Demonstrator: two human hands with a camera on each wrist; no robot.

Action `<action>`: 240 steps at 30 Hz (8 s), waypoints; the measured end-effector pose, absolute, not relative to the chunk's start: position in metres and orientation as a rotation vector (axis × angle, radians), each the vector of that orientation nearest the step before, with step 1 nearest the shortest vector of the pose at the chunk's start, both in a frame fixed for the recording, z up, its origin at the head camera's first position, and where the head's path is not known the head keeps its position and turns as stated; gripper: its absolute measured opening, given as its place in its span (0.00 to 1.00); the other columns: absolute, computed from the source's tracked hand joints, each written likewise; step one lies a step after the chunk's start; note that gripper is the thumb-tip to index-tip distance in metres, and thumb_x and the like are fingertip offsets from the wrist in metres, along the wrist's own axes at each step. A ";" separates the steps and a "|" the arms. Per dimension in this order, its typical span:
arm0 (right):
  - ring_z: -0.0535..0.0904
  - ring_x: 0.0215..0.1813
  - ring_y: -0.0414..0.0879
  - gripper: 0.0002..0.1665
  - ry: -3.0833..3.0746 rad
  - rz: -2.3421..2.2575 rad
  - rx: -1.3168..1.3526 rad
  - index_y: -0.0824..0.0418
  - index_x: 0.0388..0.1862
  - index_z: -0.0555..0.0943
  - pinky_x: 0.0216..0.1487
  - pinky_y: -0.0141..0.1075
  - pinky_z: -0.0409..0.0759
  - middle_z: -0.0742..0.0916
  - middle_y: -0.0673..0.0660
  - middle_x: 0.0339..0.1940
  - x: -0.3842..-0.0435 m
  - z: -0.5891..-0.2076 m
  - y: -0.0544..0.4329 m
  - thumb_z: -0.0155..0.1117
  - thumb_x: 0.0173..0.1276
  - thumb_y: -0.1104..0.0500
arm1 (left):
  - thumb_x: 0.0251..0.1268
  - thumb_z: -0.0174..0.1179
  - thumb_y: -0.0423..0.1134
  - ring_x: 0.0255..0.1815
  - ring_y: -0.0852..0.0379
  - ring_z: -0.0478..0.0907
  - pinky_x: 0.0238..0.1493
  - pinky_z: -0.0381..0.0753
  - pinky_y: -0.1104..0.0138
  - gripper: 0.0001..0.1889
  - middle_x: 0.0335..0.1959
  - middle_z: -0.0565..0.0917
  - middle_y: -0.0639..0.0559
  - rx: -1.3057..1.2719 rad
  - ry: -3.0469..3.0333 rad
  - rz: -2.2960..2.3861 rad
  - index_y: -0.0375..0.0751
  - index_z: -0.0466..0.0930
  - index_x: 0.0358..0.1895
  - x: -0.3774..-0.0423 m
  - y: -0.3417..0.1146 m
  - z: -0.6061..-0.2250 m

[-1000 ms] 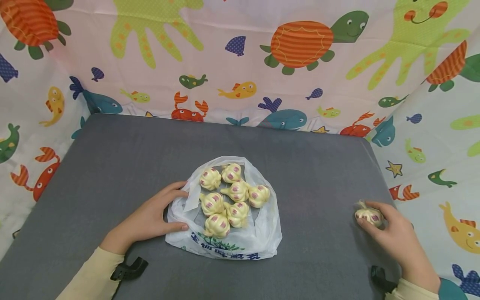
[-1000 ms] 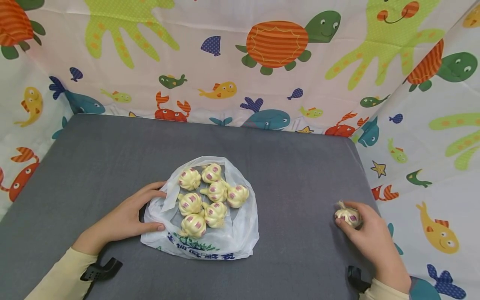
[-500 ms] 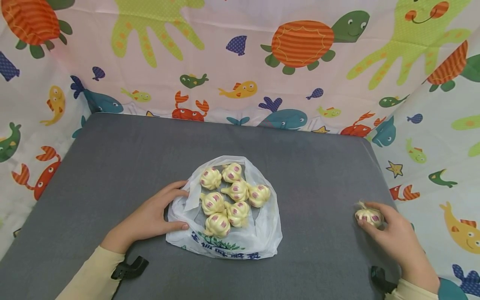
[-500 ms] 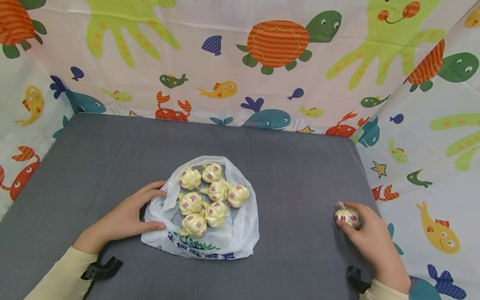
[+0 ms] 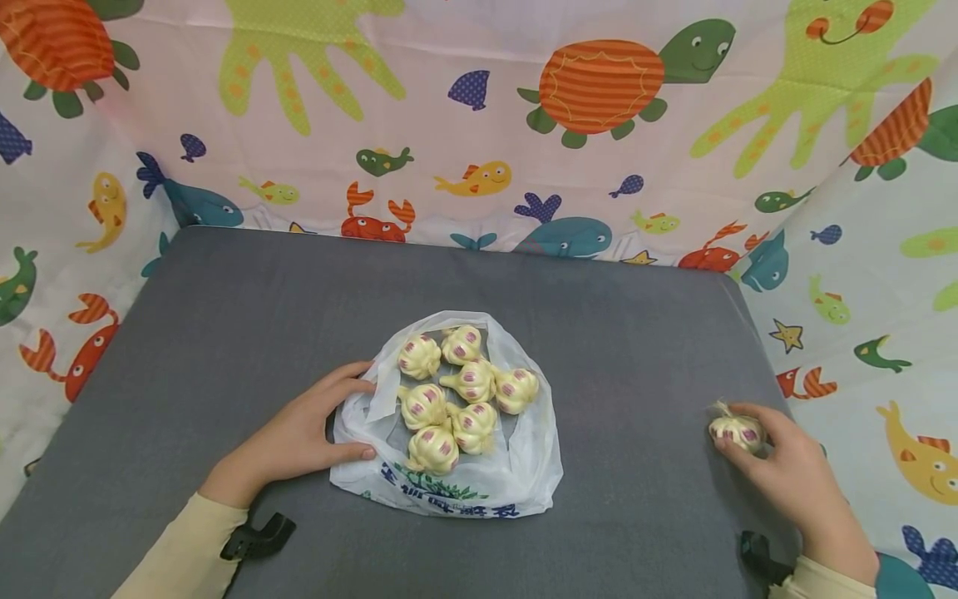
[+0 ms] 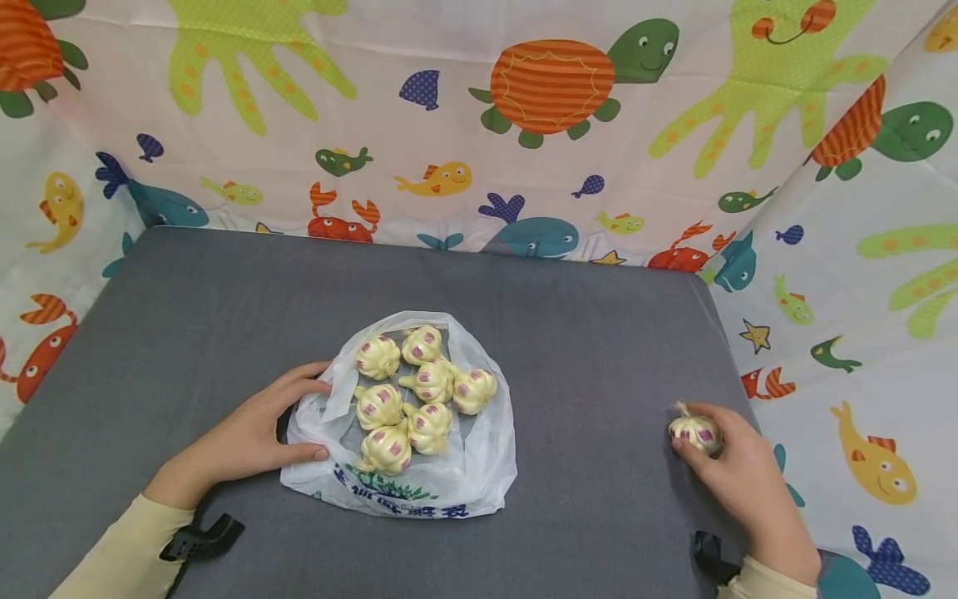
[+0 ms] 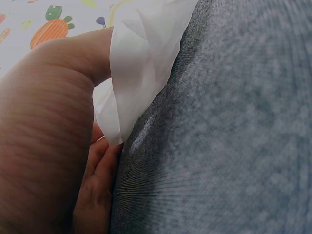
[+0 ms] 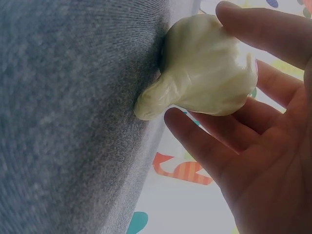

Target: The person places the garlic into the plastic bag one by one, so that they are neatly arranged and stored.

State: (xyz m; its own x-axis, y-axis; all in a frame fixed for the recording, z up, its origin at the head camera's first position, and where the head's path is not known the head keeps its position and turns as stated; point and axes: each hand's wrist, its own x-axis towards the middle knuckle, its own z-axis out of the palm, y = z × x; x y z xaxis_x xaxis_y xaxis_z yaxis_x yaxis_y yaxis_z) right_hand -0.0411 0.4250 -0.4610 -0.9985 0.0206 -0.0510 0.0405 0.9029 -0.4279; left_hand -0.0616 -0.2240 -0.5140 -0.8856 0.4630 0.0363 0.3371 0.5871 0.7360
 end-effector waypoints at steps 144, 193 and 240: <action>0.82 0.60 0.51 0.27 2.792 -0.850 -0.932 0.62 0.66 0.85 0.61 0.53 0.84 0.87 0.56 0.62 -0.142 -0.425 0.213 0.80 0.70 0.60 | 0.58 0.79 0.67 0.83 0.46 0.63 0.74 0.69 0.39 0.41 0.86 0.62 0.55 0.677 2.674 1.162 0.58 0.76 0.72 -0.062 -0.224 -0.518; 0.82 0.57 0.47 0.26 2.653 -0.742 -1.004 0.61 0.67 0.84 0.63 0.48 0.83 0.87 0.54 0.61 -0.145 -0.442 0.168 0.75 0.74 0.55 | 0.59 0.79 0.67 0.84 0.47 0.63 0.74 0.70 0.40 0.41 0.87 0.62 0.56 0.687 2.679 1.153 0.58 0.76 0.72 -0.062 -0.224 -0.516; 0.75 0.78 0.61 0.29 2.888 -0.698 -0.968 0.61 0.69 0.85 0.77 0.60 0.71 0.81 0.64 0.76 -0.159 -0.420 0.182 0.62 0.85 0.41 | 0.67 0.75 0.64 0.85 0.49 0.59 0.75 0.68 0.38 0.48 0.88 0.57 0.57 0.701 2.602 1.175 0.60 0.59 0.85 -0.057 -0.218 -0.506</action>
State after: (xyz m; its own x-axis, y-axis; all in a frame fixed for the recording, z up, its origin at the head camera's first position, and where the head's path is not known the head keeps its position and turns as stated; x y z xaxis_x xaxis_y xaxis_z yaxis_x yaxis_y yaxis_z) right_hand -0.1595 0.1816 -0.4203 -0.8078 -0.5766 0.1225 -0.5689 0.7083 -0.4179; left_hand -0.0569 -0.2182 -0.5057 -0.8673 0.4977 0.0112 0.3375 0.5712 0.7482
